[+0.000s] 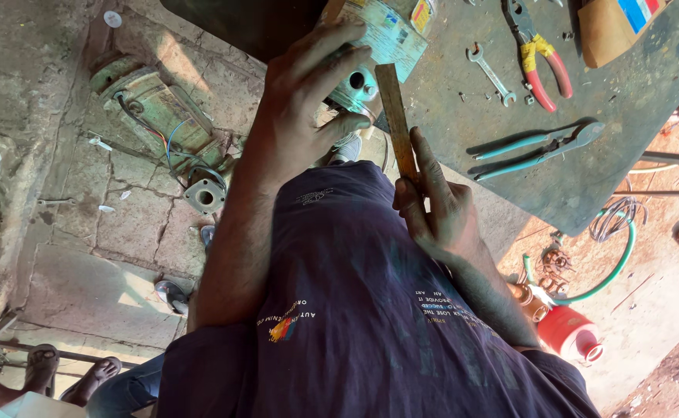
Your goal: The person uses a flat metal bar to repeatedly tap and adjust the copper windings inside a cylindrical motor stator. The person holds the stator with one hand while striking it with the bar in the other hand, working at a cluttered workbench.
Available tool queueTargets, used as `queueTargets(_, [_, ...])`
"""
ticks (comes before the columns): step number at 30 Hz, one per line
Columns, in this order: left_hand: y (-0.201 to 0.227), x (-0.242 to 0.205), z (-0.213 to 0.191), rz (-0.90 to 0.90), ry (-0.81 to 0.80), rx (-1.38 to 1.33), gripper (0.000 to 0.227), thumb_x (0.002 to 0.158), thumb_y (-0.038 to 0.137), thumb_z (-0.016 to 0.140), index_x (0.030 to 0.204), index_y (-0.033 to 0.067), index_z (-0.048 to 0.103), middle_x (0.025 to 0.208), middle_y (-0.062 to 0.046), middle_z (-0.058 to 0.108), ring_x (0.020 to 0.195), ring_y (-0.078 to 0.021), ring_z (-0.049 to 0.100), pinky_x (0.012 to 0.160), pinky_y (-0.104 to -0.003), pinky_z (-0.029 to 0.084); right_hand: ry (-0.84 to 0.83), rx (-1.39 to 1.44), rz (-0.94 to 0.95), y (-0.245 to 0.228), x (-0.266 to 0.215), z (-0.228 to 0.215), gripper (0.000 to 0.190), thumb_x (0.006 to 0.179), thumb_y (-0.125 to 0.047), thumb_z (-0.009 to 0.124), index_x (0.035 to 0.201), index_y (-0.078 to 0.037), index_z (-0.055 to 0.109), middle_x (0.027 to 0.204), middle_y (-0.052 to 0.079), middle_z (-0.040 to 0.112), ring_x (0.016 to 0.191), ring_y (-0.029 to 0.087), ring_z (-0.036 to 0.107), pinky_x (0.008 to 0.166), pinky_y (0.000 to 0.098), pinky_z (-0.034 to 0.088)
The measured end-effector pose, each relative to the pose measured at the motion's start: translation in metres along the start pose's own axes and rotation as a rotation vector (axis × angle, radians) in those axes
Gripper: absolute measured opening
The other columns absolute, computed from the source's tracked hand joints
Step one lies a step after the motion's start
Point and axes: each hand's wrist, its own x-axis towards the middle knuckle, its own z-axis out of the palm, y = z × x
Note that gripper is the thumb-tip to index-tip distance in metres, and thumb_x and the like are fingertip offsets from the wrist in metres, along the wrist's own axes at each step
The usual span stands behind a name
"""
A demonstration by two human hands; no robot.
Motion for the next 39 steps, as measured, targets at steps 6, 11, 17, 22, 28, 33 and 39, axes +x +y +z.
queueTargets(6, [0.001, -0.001, 0.001, 0.031, -0.045, 0.041, 0.078, 0.085, 0.035, 0.097, 0.15, 0.0125, 0.06, 0.162, -0.003, 0.046, 0.153, -0.0271, 0.042, 0.125, -0.046, 0.035, 0.073, -0.017, 0.092, -0.018, -0.008, 0.017, 0.066, 0.106, -0.004, 0.059, 0.164, -0.002, 0.028, 0.077, 0.008, 0.072, 0.068, 0.019, 0.075, 0.064, 0.0337, 0.059])
queueTargets(11, [-0.007, -0.003, -0.006, 0.077, -0.094, -0.08, 0.071, 0.093, 0.019, 0.091, 0.154, 0.011, 0.055, 0.166, -0.004, 0.045, 0.157, -0.0269, 0.04, 0.13, -0.044, 0.036, 0.123, 0.01, 0.147, -0.033, -0.015, 0.035, 0.069, 0.106, -0.004, 0.058, 0.165, -0.002, 0.023, 0.079, 0.007, 0.074, 0.067, 0.018, 0.075, 0.063, 0.0336, 0.061])
queueTargets(17, [-0.015, 0.0, -0.005, 0.167, -0.054, -0.082, 0.048, 0.097, 0.01, 0.087, 0.139, 0.0102, 0.063, 0.156, -0.003, 0.056, 0.153, -0.0244, 0.046, 0.129, -0.042, 0.036, 0.223, 0.061, 0.188, -0.043, -0.002, 0.057, 0.065, 0.111, -0.005, 0.053, 0.167, -0.003, 0.02, 0.076, 0.006, 0.072, 0.062, 0.017, 0.073, 0.059, 0.0327, 0.06])
queueTargets(22, [-0.025, 0.005, -0.006, 0.177, -0.058, -0.184, 0.037, 0.099, -0.001, 0.079, 0.132, 0.0076, 0.064, 0.154, -0.005, 0.057, 0.15, -0.0267, 0.045, 0.132, -0.043, 0.034, 0.296, 0.068, 0.2, -0.051, -0.002, 0.076, 0.064, 0.112, -0.005, 0.051, 0.167, -0.003, 0.019, 0.076, 0.006, 0.07, 0.062, 0.016, 0.073, 0.06, 0.0325, 0.06])
queueTargets(28, [-0.027, 0.001, -0.004, 0.161, -0.052, -0.208, 0.034, 0.103, -0.008, 0.068, 0.134, 0.0051, 0.063, 0.152, -0.007, 0.058, 0.147, -0.0271, 0.048, 0.132, -0.047, 0.031, 0.352, 0.064, 0.202, -0.048, 0.007, 0.079, 0.06, 0.117, -0.005, 0.051, 0.169, -0.005, 0.022, 0.078, 0.007, 0.073, 0.068, 0.017, 0.076, 0.065, 0.0329, 0.064])
queueTargets(33, [-0.027, 0.001, -0.008, 0.125, -0.04, -0.205, 0.035, 0.103, -0.009, 0.066, 0.135, 0.0043, 0.063, 0.152, -0.007, 0.058, 0.149, -0.0285, 0.048, 0.131, -0.05, 0.033, 0.409, -0.015, 0.186, -0.073, 0.015, 0.081, 0.06, 0.112, -0.006, 0.049, 0.164, -0.003, 0.021, 0.095, 0.016, 0.074, 0.065, 0.021, 0.075, 0.061, 0.0351, 0.062])
queueTargets(39, [-0.028, -0.005, -0.001, 0.125, -0.038, -0.169, 0.034, 0.106, -0.006, 0.065, 0.137, 0.0059, 0.062, 0.153, -0.005, 0.057, 0.149, -0.0248, 0.048, 0.131, -0.051, 0.033, 0.386, -0.043, 0.215, -0.078, 0.022, 0.079, 0.058, 0.117, -0.009, 0.051, 0.167, -0.002, 0.023, 0.077, 0.008, 0.074, 0.067, 0.022, 0.077, 0.065, 0.0356, 0.062])
